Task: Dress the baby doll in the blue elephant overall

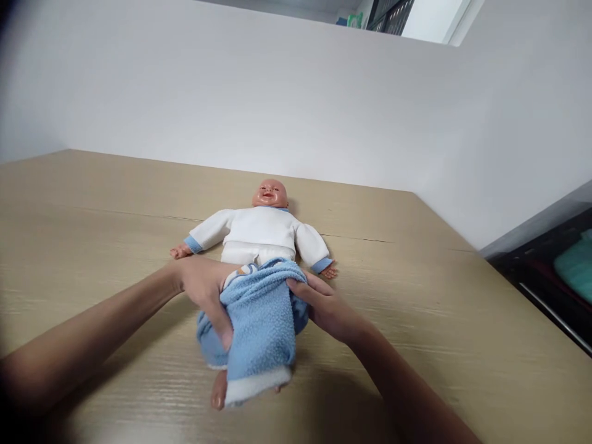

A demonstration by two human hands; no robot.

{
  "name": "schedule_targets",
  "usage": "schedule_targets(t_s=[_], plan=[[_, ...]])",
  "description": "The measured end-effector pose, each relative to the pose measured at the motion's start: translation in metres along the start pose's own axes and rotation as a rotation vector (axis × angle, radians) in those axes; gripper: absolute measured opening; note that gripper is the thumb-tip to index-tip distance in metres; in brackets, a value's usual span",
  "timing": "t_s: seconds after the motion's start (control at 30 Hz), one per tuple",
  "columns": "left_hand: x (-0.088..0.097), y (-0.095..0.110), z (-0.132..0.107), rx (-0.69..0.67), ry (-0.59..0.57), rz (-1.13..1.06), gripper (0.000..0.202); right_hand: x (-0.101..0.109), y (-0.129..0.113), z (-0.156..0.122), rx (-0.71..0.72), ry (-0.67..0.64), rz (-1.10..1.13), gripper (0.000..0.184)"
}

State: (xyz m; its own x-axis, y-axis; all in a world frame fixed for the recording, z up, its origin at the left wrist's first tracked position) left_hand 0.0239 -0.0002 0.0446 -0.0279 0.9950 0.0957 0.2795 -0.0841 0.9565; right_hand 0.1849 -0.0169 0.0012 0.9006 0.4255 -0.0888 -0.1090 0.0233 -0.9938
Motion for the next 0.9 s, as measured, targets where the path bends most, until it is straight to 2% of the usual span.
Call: schedule_targets(t_s=[0.1, 0.17, 0.23, 0.27, 0.33, 0.43, 0.5, 0.53, 0.63, 0.7, 0.8, 0.9], plan=[[0.01, -0.004, -0.004, -0.013, 0.083, 0.046, 0.05, -0.01, -0.004, -0.008, -0.088, -0.206, -0.038, 0.058], [0.011, -0.003, -0.006, -0.034, 0.068, 0.071, 0.038, -0.02, -0.005, -0.017, -0.145, -0.42, -0.052, 0.064], [0.008, -0.001, -0.007, -0.046, 0.04, 0.074, 0.029, -0.025, -0.005, -0.024, -0.166, -0.527, -0.03, 0.067], [0.007, 0.001, -0.007, -0.051, 0.038, 0.06, 0.027, -0.024, -0.004, -0.024, -0.159, -0.513, -0.02, 0.065], [0.004, 0.003, -0.005, -0.068, 0.035, -0.01, 0.036, -0.016, 0.0, -0.021, -0.134, -0.385, 0.013, 0.06], [-0.003, 0.002, -0.001, -0.083, -0.025, -0.152, 0.088, -0.003, 0.008, -0.015, -0.108, -0.134, 0.117, 0.055], [-0.004, -0.001, 0.002, -0.083, -0.02, -0.181, 0.111, -0.003, 0.009, -0.013, -0.101, -0.085, 0.178, 0.053], [-0.002, -0.003, 0.003, -0.081, 0.002, -0.172, 0.111, -0.007, 0.007, -0.012, -0.089, -0.121, 0.185, 0.052], [0.004, -0.006, 0.003, -0.101, 0.063, -0.141, 0.088, -0.023, -0.007, -0.011, -0.025, -0.321, 0.133, 0.054], [0.007, -0.006, 0.001, -0.117, 0.065, -0.129, 0.081, -0.028, -0.015, -0.012, 0.006, -0.396, 0.077, 0.051], [0.009, -0.004, 0.0, -0.151, 0.06, -0.115, 0.092, -0.024, -0.024, -0.007, 0.062, -0.308, -0.058, 0.048], [0.014, -0.005, 0.0, -0.144, 0.165, -0.076, 0.088, -0.016, -0.036, -0.007, 0.17, -0.056, -0.241, 0.045]])
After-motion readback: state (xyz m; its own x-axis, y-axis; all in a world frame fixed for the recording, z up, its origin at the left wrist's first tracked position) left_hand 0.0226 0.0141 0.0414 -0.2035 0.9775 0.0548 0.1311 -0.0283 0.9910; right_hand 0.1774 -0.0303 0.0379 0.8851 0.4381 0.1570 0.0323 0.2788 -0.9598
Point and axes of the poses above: each hand's wrist, its own z-axis towards the middle knuckle, its own x-axis out of the back of the hand, y = z × x, the point moved 7 cm from there along z, towards the middle knuckle, and after that the axes turned 9 degrees about x, right-handed, at the moved point
